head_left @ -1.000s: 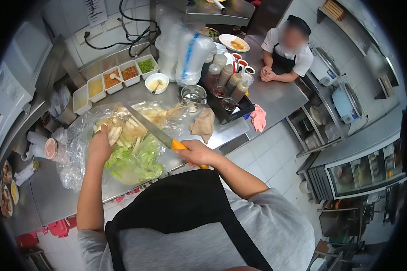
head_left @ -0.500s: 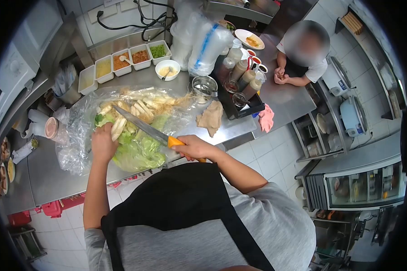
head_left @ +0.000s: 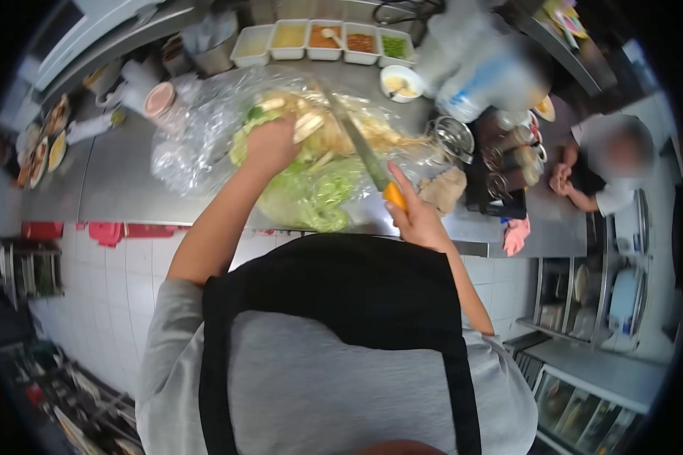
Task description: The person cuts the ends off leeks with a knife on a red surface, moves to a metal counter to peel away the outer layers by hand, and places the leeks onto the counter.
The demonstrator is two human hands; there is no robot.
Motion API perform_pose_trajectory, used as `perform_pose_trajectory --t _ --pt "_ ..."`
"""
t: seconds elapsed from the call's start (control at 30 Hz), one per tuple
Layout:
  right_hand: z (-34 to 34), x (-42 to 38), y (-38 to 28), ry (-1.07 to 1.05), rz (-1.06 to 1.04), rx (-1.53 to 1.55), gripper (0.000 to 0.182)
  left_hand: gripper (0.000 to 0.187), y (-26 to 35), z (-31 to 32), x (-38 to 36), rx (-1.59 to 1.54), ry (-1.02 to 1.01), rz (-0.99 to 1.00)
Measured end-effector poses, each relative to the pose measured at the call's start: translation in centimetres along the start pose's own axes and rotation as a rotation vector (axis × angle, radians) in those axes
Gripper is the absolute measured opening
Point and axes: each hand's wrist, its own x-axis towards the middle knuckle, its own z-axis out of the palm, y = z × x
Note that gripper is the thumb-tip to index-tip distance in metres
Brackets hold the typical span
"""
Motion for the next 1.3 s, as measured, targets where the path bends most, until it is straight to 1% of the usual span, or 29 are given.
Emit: perform_pose_trajectory --t 0.03,0.13,0.17,0.23,0.4,0.57,0.63,0.67,0.77,0.9,1.0,1.07,1.1,1.17,1.2,1.27,1.3 --pt "0.1 -0.1 0.0 0.034 -0.063 0.006 0.057 0.049 0.1 0.1 0.2 0.007 -0.003 0.005" --pt "0.0 -0.2 -1.1 -0.029 -0.034 -0.043 0.061 0.041 0.3 0.0 0.5 0.008 -0.010 0.012" --pt "0.1 -0.1 -1.1 -0.025 -0.070 -0.051 0.061 0.038 0.3 0.0 0.6 0.005 -0.012 0.016" --pt "0.7 0.0 -0.8 -0.010 -0.142 -0.072 0.061 0.037 0.4 0.1 0.7 0.023 -0.004 0.023" --pt "1.4 0.2 0.1 -0.021 -0.141 -0.123 0.062 0.036 0.1 0.1 0.8 0.040 -0.002 0.052" --pt "2.4 0.2 1.8 -0.051 -0.153 -0.160 0.064 0.037 -0.3 0.3 0.7 0.102 -0.052 0.067" --pt "2.8 0.5 2.0 -0.067 -0.163 -0.143 0.064 0.036 -0.6 0.4 0.1 0.081 -0.012 0.079" --pt "3.1 0.9 2.0 -0.070 -0.161 -0.150 0.063 0.035 -0.4 0.3 0.3 0.070 0.014 0.104" --pt "3.9 2.5 0.6 -0.047 -0.122 -0.155 0.058 0.034 0.6 -0.1 0.5 0.048 -0.050 0.060" --pt "4.1 6.0 -1.2 -0.043 -0.158 -0.035 0.055 0.033 -0.5 -0.4 0.1 0.050 0.028 0.121" --pt "4.4 8.3 -1.1 -0.006 -0.227 -0.046 0.055 0.033 -0.9 -1.0 0.7 0.027 0.064 0.138" --pt "4.2 8.9 -1.8 -0.038 -0.178 -0.016 0.055 0.034 -1.6 -1.4 0.8 0.026 0.112 0.142" --pt "4.2 9.1 -2.3 -0.057 -0.154 -0.001 0.055 0.034 -1.8 -1.6 0.7 0.009 0.095 0.126" --pt "4.8 10.3 -2.1 0.001 -0.226 -0.015 0.056 0.034 -1.5 -1.6 0.7 -0.032 0.058 0.100" --pt "5.0 10.8 -2.1 0.033 -0.260 -0.022 0.056 0.034 -0.6 -1.3 0.5 -0.074 0.097 0.133" --pt "4.6 11.1 -1.7 0.013 -0.167 -0.004 0.056 0.033 1.4 -0.8 -0.3 -0.149 0.166 0.204" --pt "4.2 10.7 -1.6 0.012 -0.155 -0.007 0.056 0.032 1.2 -1.3 0.1 -0.201 0.116 0.062"
